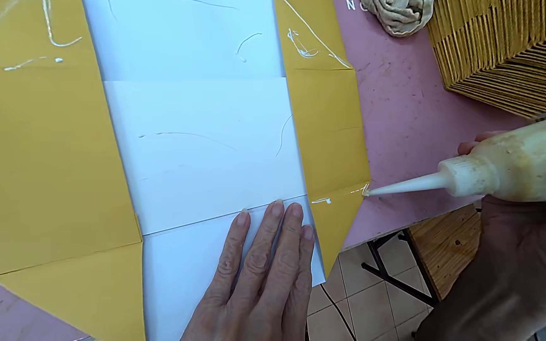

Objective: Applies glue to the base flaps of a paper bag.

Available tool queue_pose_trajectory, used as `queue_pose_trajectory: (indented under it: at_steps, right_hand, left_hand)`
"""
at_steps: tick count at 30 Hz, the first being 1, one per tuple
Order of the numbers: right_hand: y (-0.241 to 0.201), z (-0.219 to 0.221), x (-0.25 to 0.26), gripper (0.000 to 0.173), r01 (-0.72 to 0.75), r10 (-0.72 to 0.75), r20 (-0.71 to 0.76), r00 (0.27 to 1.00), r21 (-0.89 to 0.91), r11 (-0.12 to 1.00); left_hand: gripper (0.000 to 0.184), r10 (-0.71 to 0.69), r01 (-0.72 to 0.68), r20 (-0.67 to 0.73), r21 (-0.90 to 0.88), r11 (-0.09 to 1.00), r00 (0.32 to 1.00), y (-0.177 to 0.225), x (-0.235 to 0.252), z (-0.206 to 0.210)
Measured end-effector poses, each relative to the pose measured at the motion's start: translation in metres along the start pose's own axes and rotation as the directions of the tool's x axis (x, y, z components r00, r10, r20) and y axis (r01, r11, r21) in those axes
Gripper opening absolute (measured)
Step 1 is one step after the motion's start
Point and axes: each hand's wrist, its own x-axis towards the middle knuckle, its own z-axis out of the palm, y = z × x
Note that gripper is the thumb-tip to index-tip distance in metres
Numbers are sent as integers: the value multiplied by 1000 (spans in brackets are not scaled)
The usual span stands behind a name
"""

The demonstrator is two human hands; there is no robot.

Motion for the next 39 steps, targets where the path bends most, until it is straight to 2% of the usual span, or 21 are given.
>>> queue_pose_trajectory:
  at_steps: [4, 9, 13, 18, 21, 26, 30, 39]
  right_hand:
    - [-5, 6, -15, 73, -10, 10, 11, 1000, 19, 1000]
    - [-12, 9, -32, 81, -42, 32, 114, 993, 88, 995]
    - [-18, 13, -46, 74, -112, 83, 207, 975, 132, 985]
    - [-26, 16, -59, 71, -117, 92, 294, 951, 69, 991]
    - [-30, 14, -62, 69, -136, 97, 346, 933, 91, 987]
    - [-21, 16, -49, 61, -88, 53, 228, 972, 146, 985]
    - [-18, 26, -42, 74, -14, -6, 178, 984, 110, 994]
    - [-37, 7, -56, 75, -96, 72, 435, 898, 33, 995]
  left_hand:
    - [36, 6, -6, 2, -8, 1000, 1000, -1, 0, -1]
    - [37, 7, -7, -18, -3, 1000, 1000, -1, -1, 0]
    - [37, 21, -22, -14, -9, 1000, 1000, -2, -1, -1]
    - [39, 22, -22, -21, 4, 1000, 1000, -2, -1, 0]
    - [40, 28, -28, -18, -8, 1000, 999, -2, -1, -1]
    - [40, 25, -26, -24, -19, 999, 999, -2, -1, 0]
    - [40, 28, -29, -20, -20, 999, 999, -2, -1, -1]
    - [44, 23, -25, -40, -42, 999, 999, -2, -1, 1]
